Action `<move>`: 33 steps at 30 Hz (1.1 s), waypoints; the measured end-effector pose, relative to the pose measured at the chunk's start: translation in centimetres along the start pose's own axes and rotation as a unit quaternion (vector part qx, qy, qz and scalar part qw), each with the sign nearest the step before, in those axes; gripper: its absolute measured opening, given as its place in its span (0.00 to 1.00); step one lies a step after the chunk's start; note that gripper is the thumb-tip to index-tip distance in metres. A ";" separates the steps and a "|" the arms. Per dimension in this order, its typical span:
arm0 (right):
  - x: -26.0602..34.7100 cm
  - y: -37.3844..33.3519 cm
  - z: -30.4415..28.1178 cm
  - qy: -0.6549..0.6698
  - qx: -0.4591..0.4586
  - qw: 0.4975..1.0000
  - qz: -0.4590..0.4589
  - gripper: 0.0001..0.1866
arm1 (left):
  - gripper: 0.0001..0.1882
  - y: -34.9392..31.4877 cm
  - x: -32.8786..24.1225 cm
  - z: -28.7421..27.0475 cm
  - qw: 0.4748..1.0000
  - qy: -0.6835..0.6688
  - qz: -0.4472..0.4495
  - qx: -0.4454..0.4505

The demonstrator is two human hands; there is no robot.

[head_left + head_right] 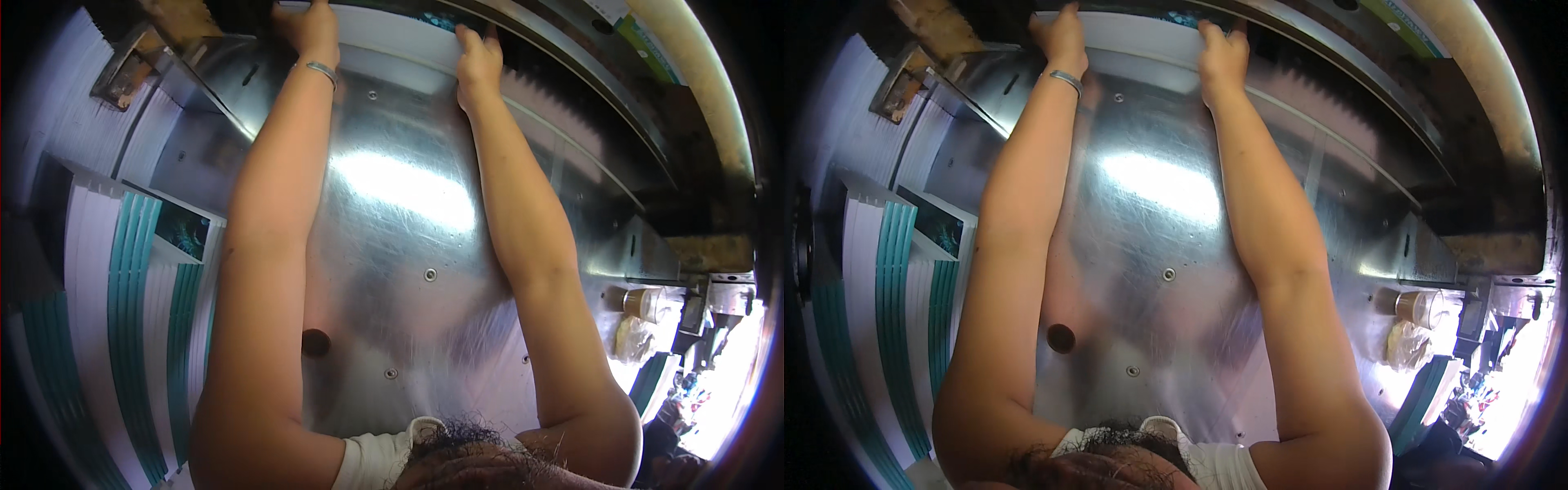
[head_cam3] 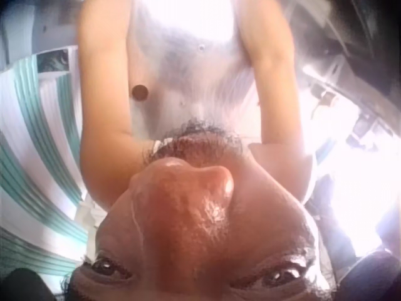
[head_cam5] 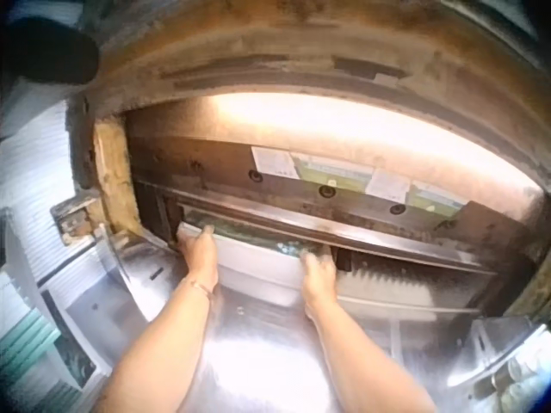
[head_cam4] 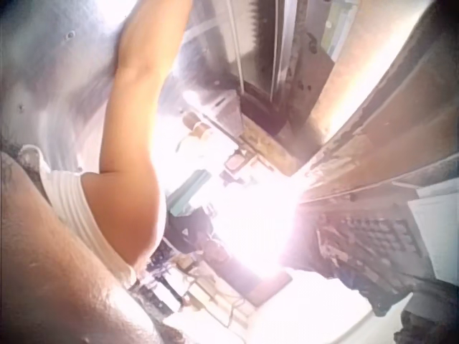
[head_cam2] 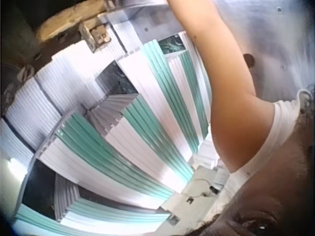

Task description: The person places stacks of books into an industrial paper cutter, aligns them against the back and side guides by hand, and then removes the cut stacks to place them on a large pile to the side.

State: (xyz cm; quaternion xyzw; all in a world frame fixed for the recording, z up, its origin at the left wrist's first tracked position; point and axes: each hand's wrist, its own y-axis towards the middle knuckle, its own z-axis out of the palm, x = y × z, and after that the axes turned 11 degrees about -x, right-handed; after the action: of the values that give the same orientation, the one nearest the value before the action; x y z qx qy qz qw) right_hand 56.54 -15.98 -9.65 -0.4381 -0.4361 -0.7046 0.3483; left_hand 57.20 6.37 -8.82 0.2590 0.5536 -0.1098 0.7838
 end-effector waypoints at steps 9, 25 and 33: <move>1.6 -0.8 0.0 0.069 0.065 0.992 0.080 0.35 | 0.61 -10.4 -3.9 4.5 0.978 0.102 -0.178 0.023; 1.0 -0.9 -0.5 0.050 0.074 0.996 0.026 0.44 | 0.67 -9.5 -6.9 3.2 0.978 0.080 -0.165 0.097; 1.0 -1.1 -0.3 0.056 0.084 0.995 0.004 0.47 | 0.66 -7.7 -6.0 1.9 0.982 0.028 -0.152 0.106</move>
State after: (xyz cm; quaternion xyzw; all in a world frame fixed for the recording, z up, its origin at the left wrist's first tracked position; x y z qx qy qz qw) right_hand 55.09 -15.95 -9.16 -0.3687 -0.4715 -0.6877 0.4109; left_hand 53.03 -1.74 -5.02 0.2562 0.5936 -0.2780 0.7105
